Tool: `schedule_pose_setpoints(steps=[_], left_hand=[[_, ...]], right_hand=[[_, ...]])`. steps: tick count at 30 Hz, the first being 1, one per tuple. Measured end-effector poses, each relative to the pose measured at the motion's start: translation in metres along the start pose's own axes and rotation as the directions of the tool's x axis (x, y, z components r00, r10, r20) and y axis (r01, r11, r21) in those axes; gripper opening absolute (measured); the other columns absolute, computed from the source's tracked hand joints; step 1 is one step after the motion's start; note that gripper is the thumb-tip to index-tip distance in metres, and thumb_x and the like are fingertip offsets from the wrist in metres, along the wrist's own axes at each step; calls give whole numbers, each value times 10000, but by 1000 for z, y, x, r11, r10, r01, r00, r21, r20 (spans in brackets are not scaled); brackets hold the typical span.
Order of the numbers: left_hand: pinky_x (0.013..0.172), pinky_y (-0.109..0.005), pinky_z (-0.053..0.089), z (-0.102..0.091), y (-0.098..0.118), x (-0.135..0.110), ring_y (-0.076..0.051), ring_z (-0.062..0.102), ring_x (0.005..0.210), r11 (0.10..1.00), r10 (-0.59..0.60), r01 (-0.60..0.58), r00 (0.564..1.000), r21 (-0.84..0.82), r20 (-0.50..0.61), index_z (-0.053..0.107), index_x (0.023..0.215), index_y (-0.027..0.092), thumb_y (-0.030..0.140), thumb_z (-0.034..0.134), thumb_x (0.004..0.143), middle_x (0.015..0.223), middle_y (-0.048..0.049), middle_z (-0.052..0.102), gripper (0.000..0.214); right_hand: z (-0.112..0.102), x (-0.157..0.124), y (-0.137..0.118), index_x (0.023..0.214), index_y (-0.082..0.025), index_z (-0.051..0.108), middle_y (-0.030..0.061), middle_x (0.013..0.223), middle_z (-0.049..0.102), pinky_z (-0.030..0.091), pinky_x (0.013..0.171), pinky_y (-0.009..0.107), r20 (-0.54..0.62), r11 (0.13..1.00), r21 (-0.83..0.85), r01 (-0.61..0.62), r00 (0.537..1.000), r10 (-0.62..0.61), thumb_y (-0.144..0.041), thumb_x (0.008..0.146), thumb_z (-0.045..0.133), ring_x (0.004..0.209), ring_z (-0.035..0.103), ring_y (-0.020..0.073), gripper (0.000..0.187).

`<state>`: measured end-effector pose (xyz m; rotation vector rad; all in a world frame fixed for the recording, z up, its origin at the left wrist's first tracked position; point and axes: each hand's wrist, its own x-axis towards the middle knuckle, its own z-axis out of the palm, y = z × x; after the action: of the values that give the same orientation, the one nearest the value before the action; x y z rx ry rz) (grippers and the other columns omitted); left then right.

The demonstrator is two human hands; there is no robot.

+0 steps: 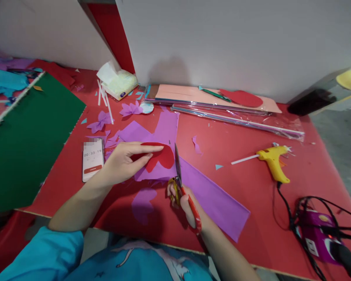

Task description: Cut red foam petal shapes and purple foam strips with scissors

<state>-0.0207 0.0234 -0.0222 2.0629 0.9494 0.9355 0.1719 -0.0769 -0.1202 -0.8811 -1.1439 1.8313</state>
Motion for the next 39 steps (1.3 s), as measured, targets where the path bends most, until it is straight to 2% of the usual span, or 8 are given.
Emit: schedule_pose_setpoints(steps=[16,22,33,39], left_hand=[[727,-194,513,-1,4,0,-109,661,792,1000,-17,17,1000,14,8,644,1055,144,50,499,799,935,-49,712,309],[701,-198,506,0,2,0,-101,649,748,999,-21,21,1000,25,10,640,1067,152,69,496,806,902,-44,714,310],[546,-174,443,-1,2,-1,-76,589,594,998,-42,42,999,42,18,648,1071,190,71,505,793,792,-11,705,334],[574,-183,464,1,1,-1,-91,618,656,997,-70,69,997,24,22,645,1076,204,87,499,798,852,-21,710,335]], right_hand=[[-2,-1,6,716,-216,422,19,725,381,304,493,256,-97,998,-30,-48,994,45,-802,674,328,558,301,122,594],[-2,-1,6,733,-205,432,24,739,399,296,482,254,-81,999,-39,-25,996,21,-798,686,315,553,294,112,606],[0,0,1,708,-211,368,-16,662,303,223,460,257,-45,997,-65,-29,999,26,-802,689,294,531,230,109,595],[0,0,1,697,-211,344,-22,663,311,206,452,257,-34,998,-53,-16,999,14,-797,701,281,511,230,97,589]])
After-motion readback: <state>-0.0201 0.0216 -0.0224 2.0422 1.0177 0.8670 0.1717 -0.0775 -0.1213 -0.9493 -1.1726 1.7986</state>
